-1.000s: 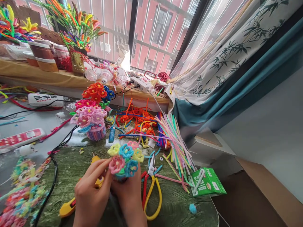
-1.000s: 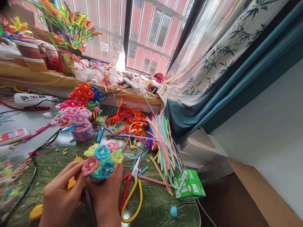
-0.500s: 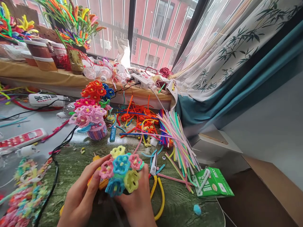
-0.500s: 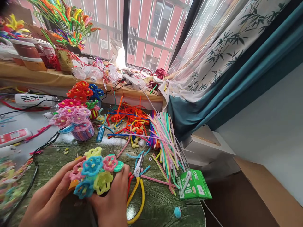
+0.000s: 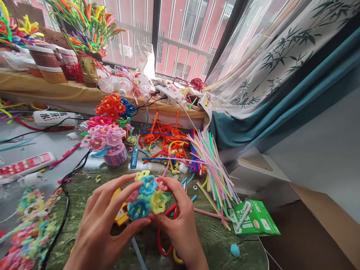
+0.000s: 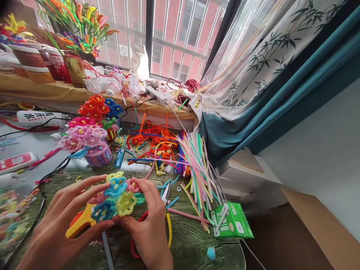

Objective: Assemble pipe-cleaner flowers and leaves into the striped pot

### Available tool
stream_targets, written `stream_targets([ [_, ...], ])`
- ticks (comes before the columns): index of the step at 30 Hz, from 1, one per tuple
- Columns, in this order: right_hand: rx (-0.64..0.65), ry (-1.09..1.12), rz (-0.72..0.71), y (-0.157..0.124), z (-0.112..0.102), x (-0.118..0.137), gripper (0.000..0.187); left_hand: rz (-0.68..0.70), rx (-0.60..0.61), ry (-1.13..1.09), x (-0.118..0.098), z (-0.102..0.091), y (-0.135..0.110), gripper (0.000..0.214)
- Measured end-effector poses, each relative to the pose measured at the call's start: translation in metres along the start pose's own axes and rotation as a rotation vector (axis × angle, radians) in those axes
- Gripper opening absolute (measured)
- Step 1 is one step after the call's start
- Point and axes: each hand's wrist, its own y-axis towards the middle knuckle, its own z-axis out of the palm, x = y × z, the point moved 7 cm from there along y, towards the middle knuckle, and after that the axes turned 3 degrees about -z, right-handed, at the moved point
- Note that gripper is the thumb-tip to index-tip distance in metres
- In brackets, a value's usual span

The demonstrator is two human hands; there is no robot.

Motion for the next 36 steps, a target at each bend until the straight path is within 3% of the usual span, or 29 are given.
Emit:
stream_targets([
  [6, -0.017, -0.023, 0.008, -0.001, -0.001, -0.005, 0.050, 0.171, -0.123, 0.141, -0.007, -0.015, -0.004, 0.026],
  [11, -0.032, -0.069, -0.030, -0.001, 0.002, 0.001, 0.047, 0.211, -0.106, 0.187, -0.010, -0.014, -0.008, 0.033],
  [20, -0.027, -0.051, 0.006, -0.014, 0.000, -0.010, 0.069, 0.148, -0.055, 0.047, -0.002, -0.016, -0.005, 0.048],
  [27, -0.010, 0.062, 0.059, -0.014, -0.008, -0.017, 0.073, 0.042, -0.032, -0.030, 0.009, -0.013, -0.008, 0.050],
  [32, 0.012, 0.096, 0.063, -0.007, -0.007, -0.015, 0.065, -0.185, -0.100, -0.030, 0.020, -0.021, 0.011, 0.035],
  [36, 0.026, 0.093, 0.049, -0.007, -0.003, -0.013, 0.062, -0.116, -0.094, -0.020, 0.007, -0.025, 0.034, 0.032],
])
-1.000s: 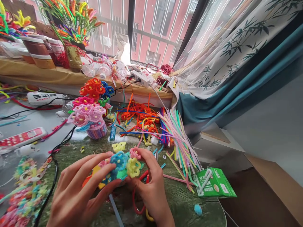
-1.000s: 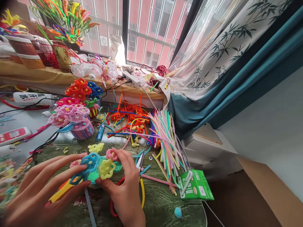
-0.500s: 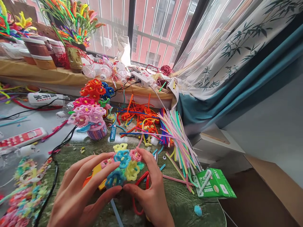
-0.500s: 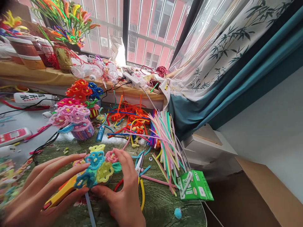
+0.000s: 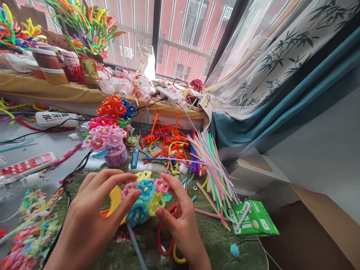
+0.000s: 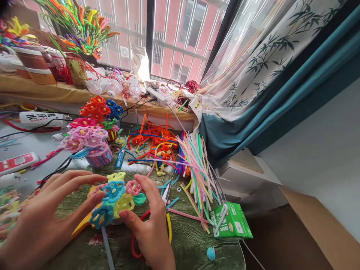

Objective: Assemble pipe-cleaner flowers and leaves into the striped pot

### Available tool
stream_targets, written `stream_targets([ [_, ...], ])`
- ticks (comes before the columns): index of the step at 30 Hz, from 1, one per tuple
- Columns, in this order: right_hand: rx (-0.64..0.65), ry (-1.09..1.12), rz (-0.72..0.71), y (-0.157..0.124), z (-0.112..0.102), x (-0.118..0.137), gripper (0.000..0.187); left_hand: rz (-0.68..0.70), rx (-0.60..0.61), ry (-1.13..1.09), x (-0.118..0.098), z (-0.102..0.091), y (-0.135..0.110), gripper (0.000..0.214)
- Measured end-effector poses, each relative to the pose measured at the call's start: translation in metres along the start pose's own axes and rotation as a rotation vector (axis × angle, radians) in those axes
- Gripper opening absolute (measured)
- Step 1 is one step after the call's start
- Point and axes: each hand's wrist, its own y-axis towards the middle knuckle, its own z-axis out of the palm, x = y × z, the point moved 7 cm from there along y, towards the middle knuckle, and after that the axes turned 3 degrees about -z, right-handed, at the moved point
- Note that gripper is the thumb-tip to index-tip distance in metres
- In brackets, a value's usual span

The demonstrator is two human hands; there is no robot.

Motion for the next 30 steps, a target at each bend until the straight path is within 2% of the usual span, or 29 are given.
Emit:
stream_targets([
  [6, 0.001, 0.001, -0.036, 0.002, 0.003, 0.005, 0.054, 0.120, 0.053, -0.008, -0.009, 0.004, 0.012, 0.026],
  [15, -0.032, -0.062, -0.058, 0.000, 0.007, 0.013, 0.052, 0.109, 0.080, -0.018, -0.006, 0.002, 0.012, 0.025],
  [20, -0.041, -0.059, -0.065, -0.002, 0.006, 0.014, 0.051, -0.077, 0.156, -0.148, 0.013, 0.007, 0.024, 0.036],
  [23, -0.081, -0.003, -0.044, -0.007, 0.003, 0.009, 0.062, -0.218, 0.228, -0.210, 0.029, 0.019, 0.026, 0.043],
  [27, -0.240, 0.032, -0.046, -0.026, -0.009, -0.014, 0.086, -0.320, 0.315, -0.316, 0.039, 0.034, 0.016, 0.046],
  [29, -0.369, -0.021, -0.028, -0.039, -0.014, -0.031, 0.091, -0.388, 0.267, -0.341, 0.043, 0.032, 0.006, 0.049],
  [30, -0.392, -0.042, -0.012, -0.044, -0.012, -0.040, 0.090, -0.437, 0.217, -0.347, 0.045, 0.029, -0.001, 0.051],
])
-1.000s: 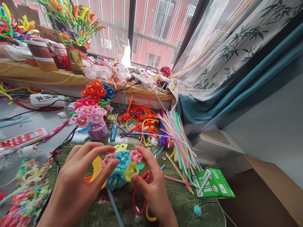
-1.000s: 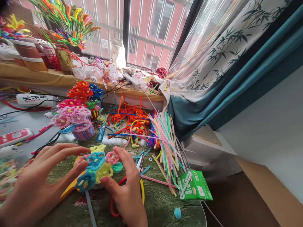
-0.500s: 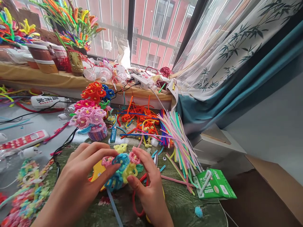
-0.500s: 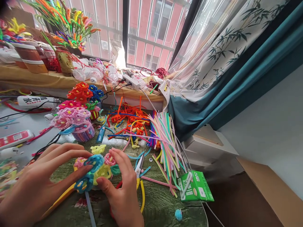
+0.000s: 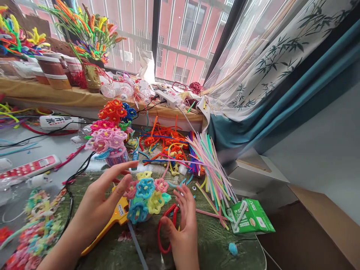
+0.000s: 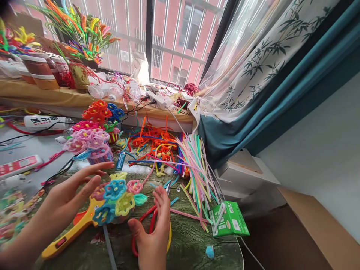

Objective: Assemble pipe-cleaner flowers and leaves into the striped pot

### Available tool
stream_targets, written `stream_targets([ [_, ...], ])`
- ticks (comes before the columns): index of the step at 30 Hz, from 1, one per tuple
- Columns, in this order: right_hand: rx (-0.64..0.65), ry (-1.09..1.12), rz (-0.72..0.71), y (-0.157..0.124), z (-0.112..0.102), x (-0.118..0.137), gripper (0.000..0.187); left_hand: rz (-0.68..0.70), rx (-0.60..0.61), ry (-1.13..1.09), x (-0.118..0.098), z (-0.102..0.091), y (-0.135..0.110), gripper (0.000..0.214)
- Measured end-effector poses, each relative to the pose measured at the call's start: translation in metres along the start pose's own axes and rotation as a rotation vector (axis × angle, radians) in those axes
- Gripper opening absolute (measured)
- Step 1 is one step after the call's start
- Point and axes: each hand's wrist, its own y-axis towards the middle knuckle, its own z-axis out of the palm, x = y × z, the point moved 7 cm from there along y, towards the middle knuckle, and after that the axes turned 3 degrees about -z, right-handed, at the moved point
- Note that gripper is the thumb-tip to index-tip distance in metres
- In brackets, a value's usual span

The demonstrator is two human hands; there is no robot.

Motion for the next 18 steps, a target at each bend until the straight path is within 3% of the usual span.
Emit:
stream_targets([
  [3, -0.028, -0.098, 0.105, -0.011, 0.008, -0.017, 0.079, -0.087, -0.243, -0.012, 0.013, -0.014, -0.028, 0.047],
  [6, 0.098, -0.190, 0.172, -0.008, 0.032, -0.013, 0.060, 0.056, -0.426, 0.119, 0.015, -0.019, -0.060, 0.046],
  [9, 0.135, -0.239, 0.150, 0.005, 0.046, 0.000, 0.050, 0.245, -0.315, 0.205, 0.013, 0.001, -0.076, 0.050],
  [13, 0.282, -0.189, 0.142, 0.012, 0.065, 0.002, 0.030, 0.498, -0.364, 0.362, -0.008, 0.013, -0.084, 0.040],
  [18, 0.230, -0.189, 0.086, 0.009, 0.063, 0.001, 0.034, 0.520, -0.464, 0.427, -0.023, 0.011, -0.081, 0.031],
])
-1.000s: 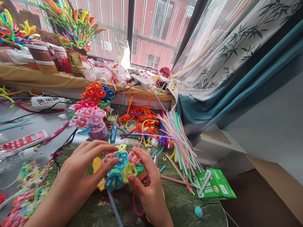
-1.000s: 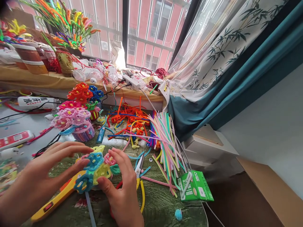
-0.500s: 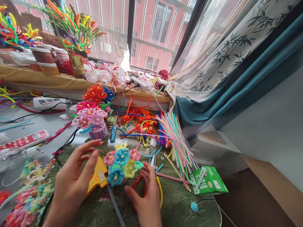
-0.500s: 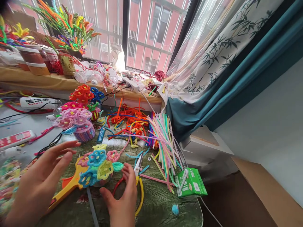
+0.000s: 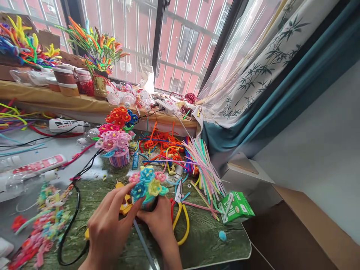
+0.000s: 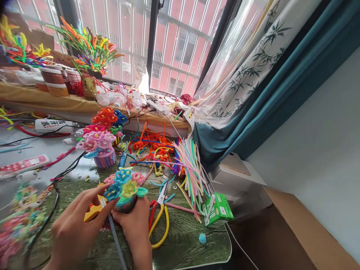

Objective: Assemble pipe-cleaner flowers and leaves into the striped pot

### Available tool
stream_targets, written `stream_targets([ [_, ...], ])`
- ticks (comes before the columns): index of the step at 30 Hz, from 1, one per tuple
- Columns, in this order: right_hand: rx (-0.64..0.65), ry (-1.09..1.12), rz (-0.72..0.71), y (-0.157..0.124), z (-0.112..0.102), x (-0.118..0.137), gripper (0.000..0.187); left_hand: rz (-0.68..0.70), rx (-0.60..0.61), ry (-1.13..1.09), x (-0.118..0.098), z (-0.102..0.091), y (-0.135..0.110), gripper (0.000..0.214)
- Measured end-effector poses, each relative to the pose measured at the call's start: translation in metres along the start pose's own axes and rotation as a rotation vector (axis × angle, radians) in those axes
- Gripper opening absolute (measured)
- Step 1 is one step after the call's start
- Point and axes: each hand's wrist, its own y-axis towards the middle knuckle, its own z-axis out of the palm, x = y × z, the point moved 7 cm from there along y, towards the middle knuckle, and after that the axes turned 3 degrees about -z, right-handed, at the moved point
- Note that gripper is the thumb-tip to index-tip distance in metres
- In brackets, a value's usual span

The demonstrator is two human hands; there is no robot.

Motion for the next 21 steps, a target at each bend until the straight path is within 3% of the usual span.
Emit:
stream_targets([
  [5, -0.033, 0.042, -0.035, -0.003, 0.000, 0.006, 0.036, -0.120, -0.018, -0.034, 0.006, 0.001, -0.001, 0.041],
  [10, -0.081, 0.097, -0.024, -0.002, -0.002, 0.015, 0.028, -0.138, -0.019, -0.059, 0.005, 0.002, 0.003, 0.046],
  [15, -0.156, 0.096, -0.073, 0.004, -0.009, 0.024, 0.037, -0.164, -0.011, -0.067, 0.006, 0.007, 0.013, 0.057],
  [21, -0.194, 0.008, -0.115, 0.019, -0.017, 0.027, 0.038, -0.364, 0.049, -0.163, 0.018, 0.019, 0.021, 0.070],
])
